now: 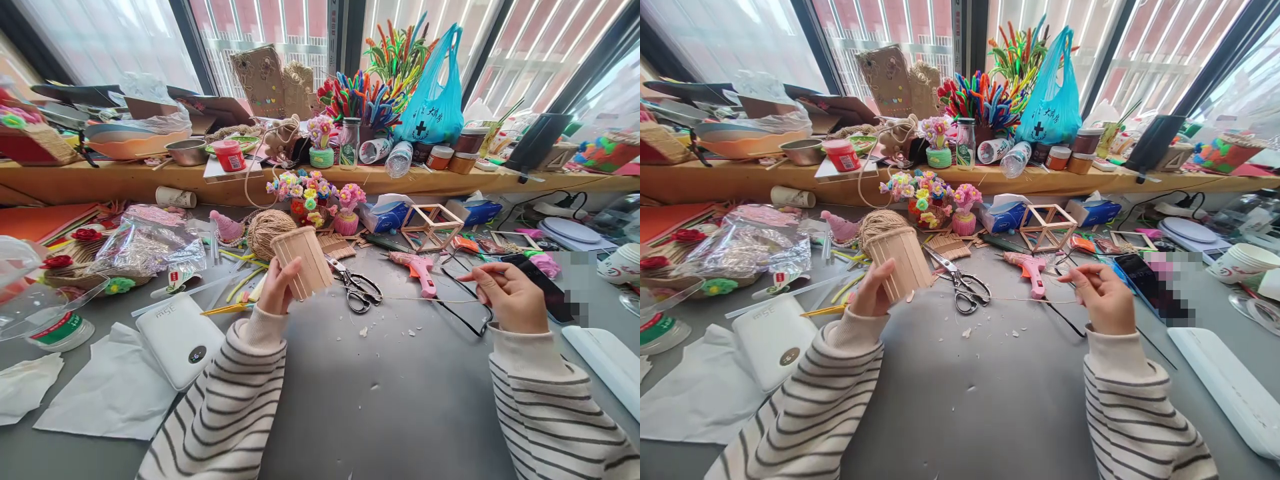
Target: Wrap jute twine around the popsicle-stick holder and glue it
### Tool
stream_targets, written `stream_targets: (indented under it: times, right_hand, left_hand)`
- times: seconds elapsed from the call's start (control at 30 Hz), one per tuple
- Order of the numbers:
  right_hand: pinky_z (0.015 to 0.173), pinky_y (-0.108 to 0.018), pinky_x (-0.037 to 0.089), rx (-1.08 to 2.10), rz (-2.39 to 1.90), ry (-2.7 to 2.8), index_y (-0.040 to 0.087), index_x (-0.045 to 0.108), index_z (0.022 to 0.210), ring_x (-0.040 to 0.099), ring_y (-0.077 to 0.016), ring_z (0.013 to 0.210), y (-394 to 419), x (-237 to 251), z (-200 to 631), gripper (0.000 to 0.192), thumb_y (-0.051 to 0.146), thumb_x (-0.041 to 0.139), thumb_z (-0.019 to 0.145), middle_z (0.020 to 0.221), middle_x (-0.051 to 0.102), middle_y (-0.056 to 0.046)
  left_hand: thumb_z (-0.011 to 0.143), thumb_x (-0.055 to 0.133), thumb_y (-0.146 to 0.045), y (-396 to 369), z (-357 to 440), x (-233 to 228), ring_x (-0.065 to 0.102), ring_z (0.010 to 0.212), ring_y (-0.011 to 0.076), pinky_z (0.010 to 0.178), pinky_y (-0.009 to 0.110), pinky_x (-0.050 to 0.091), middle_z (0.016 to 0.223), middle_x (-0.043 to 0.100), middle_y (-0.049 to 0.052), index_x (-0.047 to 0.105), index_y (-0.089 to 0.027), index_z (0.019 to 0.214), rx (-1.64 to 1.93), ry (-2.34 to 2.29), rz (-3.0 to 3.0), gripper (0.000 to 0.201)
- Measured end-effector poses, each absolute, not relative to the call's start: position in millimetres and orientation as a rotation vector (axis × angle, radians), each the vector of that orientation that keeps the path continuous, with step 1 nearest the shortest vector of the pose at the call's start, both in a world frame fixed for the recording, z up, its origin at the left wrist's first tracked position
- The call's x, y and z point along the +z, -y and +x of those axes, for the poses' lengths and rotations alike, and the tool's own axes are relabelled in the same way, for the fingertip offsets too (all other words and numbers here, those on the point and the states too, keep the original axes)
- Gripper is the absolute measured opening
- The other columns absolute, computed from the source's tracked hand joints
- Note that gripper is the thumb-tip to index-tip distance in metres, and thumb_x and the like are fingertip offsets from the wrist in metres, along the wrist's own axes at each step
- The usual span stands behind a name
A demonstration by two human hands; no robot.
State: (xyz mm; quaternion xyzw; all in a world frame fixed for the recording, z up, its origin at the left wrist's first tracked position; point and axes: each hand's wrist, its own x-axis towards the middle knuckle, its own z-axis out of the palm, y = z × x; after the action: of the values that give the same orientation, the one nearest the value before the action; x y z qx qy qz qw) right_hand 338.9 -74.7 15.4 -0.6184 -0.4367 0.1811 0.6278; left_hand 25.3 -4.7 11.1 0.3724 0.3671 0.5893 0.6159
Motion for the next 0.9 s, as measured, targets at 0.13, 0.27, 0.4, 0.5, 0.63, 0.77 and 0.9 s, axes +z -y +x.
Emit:
stream_targets:
  times: [0.13, 0.27, 0.4, 0.5, 0.63, 0.77, 0.9]
  right_hand:
    - [0.041, -0.021, 0.036, 0.39, -1.327, 1.252, 0.019, 0.061, 0.073, 0.044, -0.0082, 0.045, 75, 24, 298, 0.02, 0.038, 0.066, 0.07, 0.063, 0.063, -0.001]
    - [0.055, -0.026, 0.045, 0.258, -1.159, 1.58, 0.022, 0.064, 0.072, 0.056, -0.0133, 0.063, 80, 31, 262, 0.006, 0.026, 0.062, 0.076, 0.069, 0.062, -0.002]
    - [0.058, -0.026, 0.048, 0.249, -1.07, 1.725, 0.022, 0.064, 0.08, 0.058, -0.0131, 0.064, 89, 35, 237, 0.007, 0.017, 0.06, 0.078, 0.071, 0.062, -0.002]
    - [0.058, -0.027, 0.049, 0.241, -1.04, 1.786, 0.023, 0.063, 0.084, 0.059, -0.0136, 0.066, 93, 34, 228, 0.012, 0.014, 0.059, 0.079, 0.073, 0.063, -0.002]
    - [0.059, -0.026, 0.05, 0.195, -1.017, 1.86, 0.024, 0.063, 0.088, 0.059, -0.0133, 0.067, 94, 34, 223, 0.018, 0.009, 0.057, 0.078, 0.073, 0.063, -0.002]
    - [0.06, -0.025, 0.051, 0.13, -1.003, 1.897, 0.022, 0.062, 0.088, 0.06, -0.013, 0.067, 95, 36, 217, 0.018, 0.007, 0.058, 0.077, 0.073, 0.063, -0.002]
    - [0.06, -0.024, 0.051, 0.067, -0.997, 1.924, 0.02, 0.062, 0.088, 0.06, -0.013, 0.067, 94, 37, 210, 0.018, 0.007, 0.057, 0.078, 0.073, 0.063, -0.003]
  left_hand:
    - [0.055, 0.073, -0.04, 33, 29, -1, 0.056, 0.103, 0.0315, 0.084, 0.043, 0.046, 0.102, 0.062, 0.012, 0.051, -0.014, 0.107, 1.221, -0.869, 0.938, 0.062]
    - [0.06, 0.072, -0.035, 58, 38, -14, 0.052, 0.11, 0.0311, 0.088, 0.042, 0.045, 0.119, 0.056, 0.011, 0.046, -0.021, 0.119, 1.121, -0.759, 1.024, 0.066]
    - [0.06, 0.072, -0.039, 72, 42, -14, 0.052, 0.108, 0.0329, 0.088, 0.044, 0.043, 0.114, 0.057, 0.014, 0.047, -0.018, 0.111, 1.0, -0.861, 1.027, 0.061]
    - [0.061, 0.07, -0.041, 77, 41, -11, 0.048, 0.113, 0.0334, 0.094, 0.045, 0.038, 0.122, 0.051, 0.016, 0.04, -0.016, 0.116, 0.955, -0.904, 1.1, 0.067]
    - [0.062, 0.069, -0.043, 78, 41, -11, 0.043, 0.118, 0.0341, 0.096, 0.046, 0.036, 0.127, 0.047, 0.016, 0.037, -0.016, 0.119, 0.945, -0.919, 1.13, 0.071]
    - [0.061, 0.069, -0.043, 78, 42, -12, 0.046, 0.115, 0.033, 0.094, 0.043, 0.037, 0.125, 0.048, 0.016, 0.036, -0.017, 0.118, 0.963, -0.921, 1.116, 0.071]
    - [0.06, 0.071, -0.04, 82, 45, -10, 0.045, 0.117, 0.0295, 0.097, 0.039, 0.036, 0.127, 0.047, 0.013, 0.026, -0.019, 0.126, 1.03, -0.961, 1.082, 0.082]
